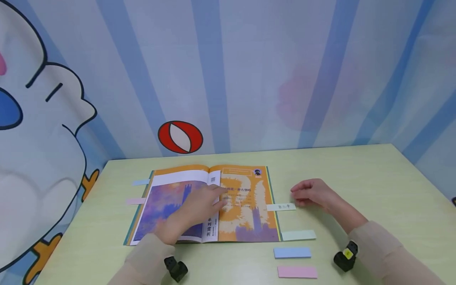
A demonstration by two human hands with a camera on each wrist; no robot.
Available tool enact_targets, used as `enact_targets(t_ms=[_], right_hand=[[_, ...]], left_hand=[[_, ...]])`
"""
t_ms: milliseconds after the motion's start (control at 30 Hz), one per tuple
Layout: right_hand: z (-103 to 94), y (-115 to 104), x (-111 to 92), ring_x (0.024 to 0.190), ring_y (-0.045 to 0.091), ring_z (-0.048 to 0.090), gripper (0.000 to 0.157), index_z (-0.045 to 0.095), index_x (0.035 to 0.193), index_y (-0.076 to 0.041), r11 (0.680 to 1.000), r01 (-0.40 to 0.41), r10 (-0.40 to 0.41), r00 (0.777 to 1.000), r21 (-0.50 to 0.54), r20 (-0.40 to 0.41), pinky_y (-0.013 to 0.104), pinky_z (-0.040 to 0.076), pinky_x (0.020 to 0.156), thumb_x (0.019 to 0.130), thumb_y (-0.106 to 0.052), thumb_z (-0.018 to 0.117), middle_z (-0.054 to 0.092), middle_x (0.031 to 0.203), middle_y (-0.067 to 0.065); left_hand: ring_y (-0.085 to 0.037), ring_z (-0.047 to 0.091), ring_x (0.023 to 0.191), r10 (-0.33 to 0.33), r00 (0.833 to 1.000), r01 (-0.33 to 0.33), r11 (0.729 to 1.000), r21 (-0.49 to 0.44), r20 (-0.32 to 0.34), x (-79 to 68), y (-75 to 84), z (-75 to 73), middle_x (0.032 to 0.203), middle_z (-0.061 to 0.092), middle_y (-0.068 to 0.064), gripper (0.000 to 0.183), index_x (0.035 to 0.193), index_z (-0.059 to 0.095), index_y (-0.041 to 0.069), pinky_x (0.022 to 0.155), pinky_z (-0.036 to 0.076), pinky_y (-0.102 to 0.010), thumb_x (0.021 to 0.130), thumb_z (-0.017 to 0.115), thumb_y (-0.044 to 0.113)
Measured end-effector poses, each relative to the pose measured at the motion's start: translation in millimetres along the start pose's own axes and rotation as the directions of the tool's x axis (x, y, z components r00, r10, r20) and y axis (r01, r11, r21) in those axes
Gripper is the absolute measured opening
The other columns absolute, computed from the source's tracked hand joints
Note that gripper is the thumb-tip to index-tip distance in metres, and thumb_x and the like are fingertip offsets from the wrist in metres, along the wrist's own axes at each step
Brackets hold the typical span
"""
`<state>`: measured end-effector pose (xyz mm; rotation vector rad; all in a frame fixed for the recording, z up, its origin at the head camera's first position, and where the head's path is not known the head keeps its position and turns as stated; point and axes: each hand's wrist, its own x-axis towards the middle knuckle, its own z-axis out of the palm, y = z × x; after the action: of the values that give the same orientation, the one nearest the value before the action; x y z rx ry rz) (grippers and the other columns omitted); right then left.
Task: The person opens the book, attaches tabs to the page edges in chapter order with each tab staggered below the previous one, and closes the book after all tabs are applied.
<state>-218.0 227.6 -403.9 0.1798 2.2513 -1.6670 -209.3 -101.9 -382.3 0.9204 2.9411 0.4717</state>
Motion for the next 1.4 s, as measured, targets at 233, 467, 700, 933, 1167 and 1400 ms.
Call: enact_targets(t_ms=[233, 467, 700, 933, 1167, 1400], right_hand=[[9.2, -17.0, 6.0, 0.069, 0.011, 0.062, 0.027, 0.06, 0.106, 0.011, 0.997, 0.05, -0.049, 0.999, -0.064, 0.018, 0.028, 0.055, 0.069, 0.086, -0.007, 0.064, 0.065, 0.082, 0.004], [33.5, -33.2, 14.4, 0.068, 0.011, 0.06, 0.02, 0.064, 0.101, 0.006, 0.986, 0.056, -0.058, 0.998, -0.155, -0.008, 0.028, 0.054, 0.068, 0.086, -0.007, 0.065, 0.065, 0.084, 0.005], [63.1, -45.3, 23.8, 0.067, 0.013, 0.061, 0.016, 0.067, 0.097, 0.002, 0.983, 0.061, -0.063, 0.998, -0.172, -0.005, 0.028, 0.054, 0.065, 0.084, -0.007, 0.068, 0.066, 0.089, 0.008], [88.4, -50.8, 25.3, 0.072, 0.016, 0.064, 0.014, 0.07, 0.095, 0.0, 0.979, 0.11, -0.105, 0.994, -0.169, 0.043, 0.029, 0.052, 0.064, 0.083, -0.006, 0.068, 0.067, 0.09, 0.007], [113.4, -55.9, 24.0, 0.076, 0.015, 0.062, 0.014, 0.071, 0.095, -0.002, 0.981, 0.131, -0.121, 0.99, -0.145, 0.071, 0.028, 0.053, 0.068, 0.082, -0.008, 0.07, 0.067, 0.092, 0.005], [135.8, -61.1, 24.6, 0.068, 0.015, 0.06, 0.016, 0.071, 0.097, -0.005, 0.976, 0.171, -0.154, 0.98, -0.138, 0.128, 0.026, 0.052, 0.064, 0.082, -0.01, 0.07, 0.067, 0.088, 0.003]], left_hand=[[-0.023, 0.051, 0.118, -0.077, 0.991, 0.07, 0.996, -0.062, -0.109, -25.3, -25.7, -5.6, 0.123, 0.059, -0.005, 0.037, 0.124, 0.06, 0.011, 0.098, 0.041, -0.045, 0.09, 0.062, 0.027], [-0.031, 0.045, 0.124, -0.17, 0.978, 0.149, 0.975, -0.164, -0.122, -53.3, -50.2, -20.5, 0.129, 0.055, -0.01, 0.035, 0.124, 0.059, 0.007, 0.099, 0.037, -0.052, 0.093, 0.059, 0.022], [-0.033, 0.056, 0.111, -0.237, 0.96, 0.214, 0.965, -0.154, -0.15, -74.2, -68.8, -34.9, 0.124, 0.059, -0.011, 0.037, 0.128, 0.057, 0.008, 0.089, 0.044, -0.053, 0.093, 0.057, 0.021], [-0.034, 0.06, 0.097, -0.28, 0.951, 0.254, 0.951, -0.178, -0.135, -94.1, -90.6, -46.1, 0.116, 0.061, -0.019, 0.033, 0.12, 0.06, 0.001, 0.077, 0.05, -0.048, 0.093, 0.057, 0.021], [-0.033, 0.057, 0.096, -0.351, 0.936, 0.34, 0.923, -0.181, -0.032, -108.5, -114.0, -50.4, 0.107, 0.063, -0.016, 0.033, 0.114, 0.061, -0.001, 0.075, 0.049, -0.046, 0.094, 0.056, 0.024], [-0.032, 0.057, 0.092, -0.515, 0.854, 0.52, 0.832, -0.195, 0.08, -116.5, -129.4, -51.9, 0.1, 0.062, -0.016, 0.035, 0.106, 0.06, -0.006, 0.077, 0.048, -0.046, 0.096, 0.05, 0.026]])
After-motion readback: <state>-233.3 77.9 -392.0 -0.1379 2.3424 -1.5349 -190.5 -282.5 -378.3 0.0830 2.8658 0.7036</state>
